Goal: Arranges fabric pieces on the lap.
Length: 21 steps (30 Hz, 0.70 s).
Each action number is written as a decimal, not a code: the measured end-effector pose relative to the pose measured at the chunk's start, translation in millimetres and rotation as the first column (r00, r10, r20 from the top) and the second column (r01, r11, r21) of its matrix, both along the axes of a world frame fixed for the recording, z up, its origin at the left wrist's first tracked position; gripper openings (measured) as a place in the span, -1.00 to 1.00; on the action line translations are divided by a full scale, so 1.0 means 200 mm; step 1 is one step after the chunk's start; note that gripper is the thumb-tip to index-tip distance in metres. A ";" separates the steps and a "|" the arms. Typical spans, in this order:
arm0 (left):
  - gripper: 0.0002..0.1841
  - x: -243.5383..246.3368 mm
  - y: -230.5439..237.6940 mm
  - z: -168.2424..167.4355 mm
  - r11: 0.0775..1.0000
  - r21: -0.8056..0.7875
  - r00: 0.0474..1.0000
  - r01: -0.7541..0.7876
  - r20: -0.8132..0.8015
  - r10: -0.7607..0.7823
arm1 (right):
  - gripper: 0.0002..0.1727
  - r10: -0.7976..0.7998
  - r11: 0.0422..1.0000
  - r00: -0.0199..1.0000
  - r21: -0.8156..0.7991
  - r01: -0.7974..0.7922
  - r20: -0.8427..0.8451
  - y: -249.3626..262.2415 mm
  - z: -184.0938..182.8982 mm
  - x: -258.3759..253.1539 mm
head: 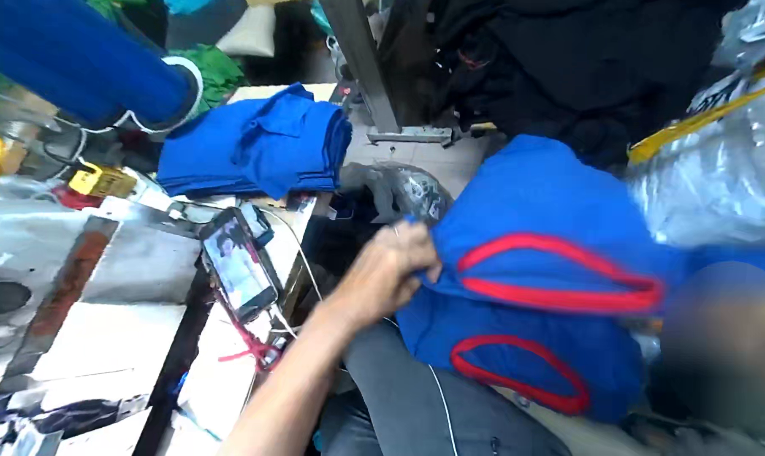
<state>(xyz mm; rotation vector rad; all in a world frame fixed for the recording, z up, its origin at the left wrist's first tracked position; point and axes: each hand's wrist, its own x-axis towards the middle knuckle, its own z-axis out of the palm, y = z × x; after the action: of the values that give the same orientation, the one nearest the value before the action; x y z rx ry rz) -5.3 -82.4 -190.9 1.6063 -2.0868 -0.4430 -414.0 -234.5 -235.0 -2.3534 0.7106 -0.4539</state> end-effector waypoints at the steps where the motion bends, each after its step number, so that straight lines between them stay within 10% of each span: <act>1: -0.85 -0.03 0.08 -0.16 0.996 0.092 1.000 0.001 0.013 -0.002 | -0.70 0.047 0.999 0.998 0.011 -0.046 -0.042 0.10 -0.15 -0.04; 5: -0.82 -0.21 0.33 -0.51 0.890 0.451 0.997 -0.067 0.055 0.047 | -0.74 0.145 0.988 0.983 0.071 -0.137 -0.113 0.41 -0.50 -0.11; 11: -0.74 -0.46 0.33 -0.47 0.988 0.131 0.996 -0.082 -0.019 0.085 | -0.49 0.012 1.000 1.000 -0.010 -0.012 0.026 0.41 -0.41 0.16; 16: -0.34 -0.41 0.17 -0.46 0.787 0.611 0.979 0.081 0.100 -0.178 | -0.34 0.247 0.967 0.947 -0.014 -0.255 -0.208 0.34 -0.45 0.27; 21: -0.58 -0.33 0.21 -0.39 0.991 0.048 0.975 0.124 0.181 -0.131 | -0.49 0.141 0.990 0.981 0.012 -0.141 -0.133 0.24 -0.29 0.08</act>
<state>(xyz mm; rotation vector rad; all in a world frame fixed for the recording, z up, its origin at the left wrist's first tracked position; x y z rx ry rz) -70.9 -39.6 -268.5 1.5925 -2.3428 -0.3902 -397.3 -186.8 -293.1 -2.4293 0.5984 -0.2358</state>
